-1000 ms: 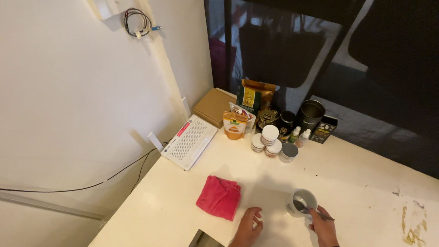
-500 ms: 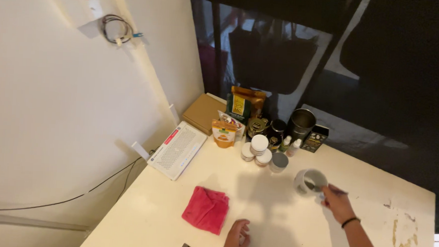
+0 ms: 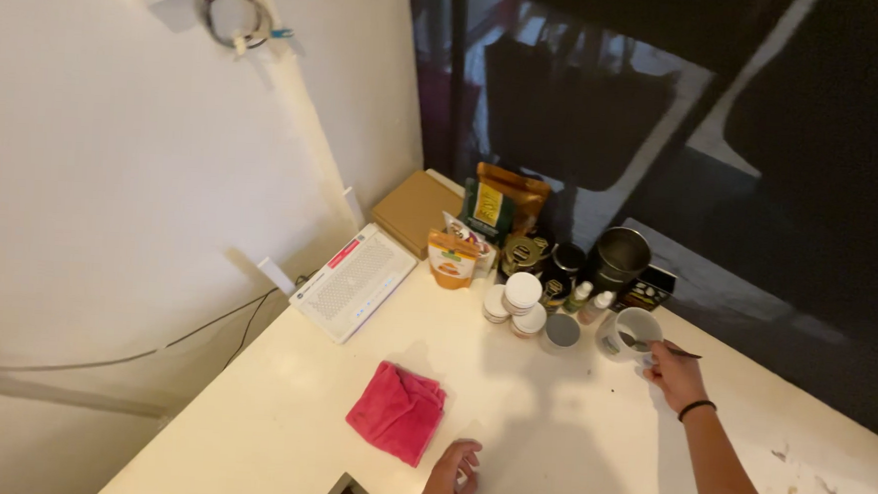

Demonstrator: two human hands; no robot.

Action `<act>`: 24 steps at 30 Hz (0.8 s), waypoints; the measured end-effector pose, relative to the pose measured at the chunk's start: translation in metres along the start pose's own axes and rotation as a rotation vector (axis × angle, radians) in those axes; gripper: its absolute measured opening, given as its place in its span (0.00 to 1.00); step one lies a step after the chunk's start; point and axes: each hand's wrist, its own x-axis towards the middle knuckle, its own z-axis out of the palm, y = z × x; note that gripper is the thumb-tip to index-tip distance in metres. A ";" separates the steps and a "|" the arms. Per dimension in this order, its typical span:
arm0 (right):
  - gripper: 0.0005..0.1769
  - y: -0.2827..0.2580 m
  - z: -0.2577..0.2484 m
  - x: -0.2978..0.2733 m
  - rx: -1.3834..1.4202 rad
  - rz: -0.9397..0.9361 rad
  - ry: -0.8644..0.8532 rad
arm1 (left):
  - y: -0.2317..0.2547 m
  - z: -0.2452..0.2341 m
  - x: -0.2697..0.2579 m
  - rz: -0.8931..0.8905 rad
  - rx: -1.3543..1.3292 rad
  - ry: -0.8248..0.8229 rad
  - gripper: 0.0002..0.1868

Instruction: The person organizes a cluttered desk by moving various items, including jars, a mug, a telephone, and a box, into a more orderly arrangement. They use a pink cloth to wipe the desk surface and a duster to clean the wall and desk area. The person also opens a drawer and rearranges items inside it.

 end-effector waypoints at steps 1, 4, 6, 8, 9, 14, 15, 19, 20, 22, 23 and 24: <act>0.11 0.000 -0.001 0.006 0.022 -0.001 -0.011 | 0.004 -0.001 0.000 0.012 0.006 -0.005 0.28; 0.09 -0.011 0.004 0.008 -0.006 0.055 0.025 | -0.004 0.002 0.000 0.027 -0.005 0.007 0.26; 0.10 -0.008 0.003 0.018 -0.001 0.037 0.010 | -0.006 0.001 0.001 0.060 -0.001 0.018 0.27; 0.12 -0.003 0.002 0.028 0.004 0.022 0.000 | 0.002 0.000 0.000 0.091 0.002 0.024 0.27; 0.13 0.001 0.001 0.033 0.008 0.018 -0.004 | 0.010 -0.002 -0.001 0.042 -0.008 0.020 0.26; 0.14 -0.011 0.014 0.022 0.014 0.038 0.036 | 0.024 -0.006 -0.004 0.027 -0.061 0.010 0.27; 0.15 -0.018 0.018 0.014 -0.007 0.061 0.067 | 0.027 -0.007 -0.005 0.031 -0.051 0.011 0.26; 0.18 -0.012 0.016 0.019 -0.031 0.043 0.062 | 0.028 -0.009 -0.007 0.077 -0.036 0.022 0.26; 0.18 -0.013 0.017 0.016 -0.034 0.044 0.061 | 0.030 -0.009 -0.008 0.075 -0.038 0.025 0.26; 0.18 -0.018 0.019 0.011 -0.051 0.049 0.062 | 0.035 -0.009 -0.008 0.046 -0.023 0.037 0.24; 0.18 -0.016 0.018 0.014 -0.053 0.047 0.061 | 0.034 -0.009 -0.008 0.047 -0.025 0.039 0.24; 0.19 -0.013 0.017 0.017 -0.049 0.054 0.079 | 0.033 -0.009 -0.008 0.048 -0.028 0.040 0.25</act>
